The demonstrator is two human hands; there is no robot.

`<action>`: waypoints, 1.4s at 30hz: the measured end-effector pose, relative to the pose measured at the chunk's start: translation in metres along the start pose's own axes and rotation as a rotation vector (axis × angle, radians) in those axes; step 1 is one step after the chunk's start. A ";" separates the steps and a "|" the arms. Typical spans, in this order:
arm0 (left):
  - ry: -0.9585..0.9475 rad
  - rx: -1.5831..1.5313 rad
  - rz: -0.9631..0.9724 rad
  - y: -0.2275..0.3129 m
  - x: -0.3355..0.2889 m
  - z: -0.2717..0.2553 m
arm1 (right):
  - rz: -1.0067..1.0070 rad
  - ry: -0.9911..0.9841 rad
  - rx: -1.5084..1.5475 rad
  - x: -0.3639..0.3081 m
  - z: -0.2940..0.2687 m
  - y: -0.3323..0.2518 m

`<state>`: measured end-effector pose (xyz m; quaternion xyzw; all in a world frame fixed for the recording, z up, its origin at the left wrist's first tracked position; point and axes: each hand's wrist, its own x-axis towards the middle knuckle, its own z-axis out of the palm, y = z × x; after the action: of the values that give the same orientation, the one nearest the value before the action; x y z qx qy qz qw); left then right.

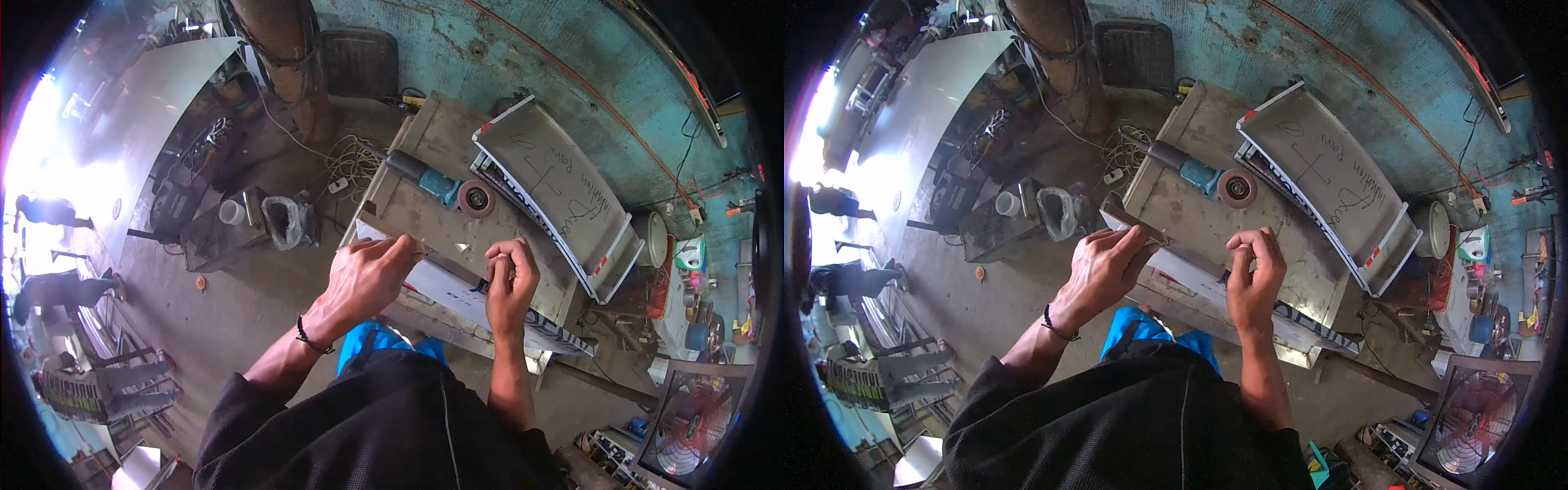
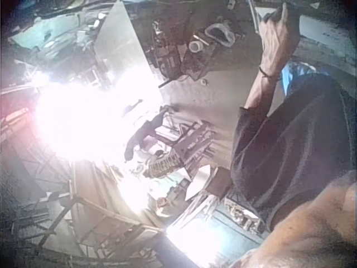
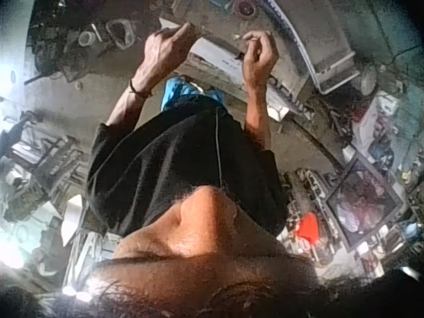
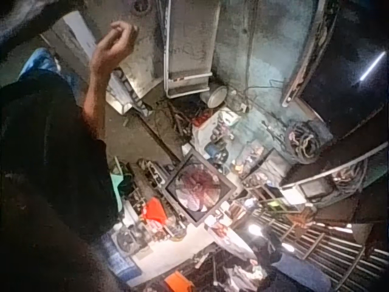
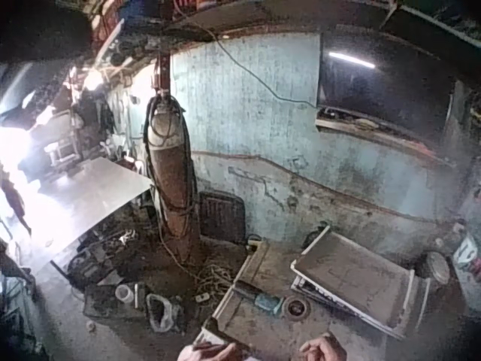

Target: Sorting through a bag of small metal components and organizing metal panels in a workshop.

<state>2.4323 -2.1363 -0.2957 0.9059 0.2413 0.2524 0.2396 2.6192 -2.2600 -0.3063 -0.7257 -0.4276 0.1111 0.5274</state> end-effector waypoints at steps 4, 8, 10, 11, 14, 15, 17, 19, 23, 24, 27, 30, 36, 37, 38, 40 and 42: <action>0.028 -0.051 0.029 0.007 0.000 0.004 | -0.010 -0.010 -0.019 0.001 0.000 -0.001; 0.268 -0.072 -0.193 -0.003 0.001 0.008 | 0.001 -0.035 0.006 0.002 -0.003 0.001; 0.351 -0.040 -0.151 -0.007 0.014 0.004 | 0.023 -0.046 0.027 0.001 -0.003 0.001; 0.384 -0.036 -0.135 -0.010 0.019 0.004 | 0.109 -0.070 0.176 0.001 -0.002 -0.003; 0.372 -0.105 -0.134 -0.022 0.031 0.020 | 0.251 -0.114 0.386 0.006 -0.003 -0.012; 0.304 -0.102 -0.214 -0.022 0.034 0.025 | 0.310 -0.130 0.451 0.008 -0.003 -0.014; 0.354 0.013 -0.105 -0.021 0.040 0.030 | 0.337 -0.141 0.488 0.011 -0.002 -0.022; 0.360 0.043 -0.079 -0.022 0.042 0.036 | 0.477 -0.262 0.573 0.014 -0.001 -0.026; 0.324 0.106 -0.096 -0.019 0.042 0.037 | 0.434 -0.299 0.371 0.017 0.009 -0.025; 0.325 0.100 -0.096 -0.020 0.042 0.037 | 0.264 -0.273 0.245 0.018 0.012 -0.024; 0.326 0.110 -0.024 -0.024 0.041 0.036 | 0.025 -0.337 -0.059 0.025 0.010 -0.029; 0.298 0.080 -0.004 -0.022 0.042 0.039 | 0.037 -0.398 -0.023 0.030 0.012 -0.032; 0.280 0.067 -0.003 -0.027 0.034 0.036 | -0.124 -0.605 -0.159 0.041 0.018 -0.040; 0.279 0.071 -0.010 -0.027 0.034 0.036 | -0.123 -0.606 -0.157 0.043 0.017 -0.038; 0.279 0.075 -0.015 -0.026 0.034 0.036 | -0.235 -0.654 -0.220 0.046 0.015 -0.034; 0.289 0.073 -0.008 -0.027 0.035 0.038 | -0.371 -0.702 -0.339 0.048 0.013 -0.026; 0.299 0.069 -0.001 -0.027 0.036 0.040 | -0.437 -0.712 -0.361 0.052 0.012 -0.025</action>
<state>2.4736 -2.1079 -0.3283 0.8658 0.2834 0.3757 0.1701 2.6314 -2.2120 -0.2750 -0.6153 -0.7381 0.1635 0.2234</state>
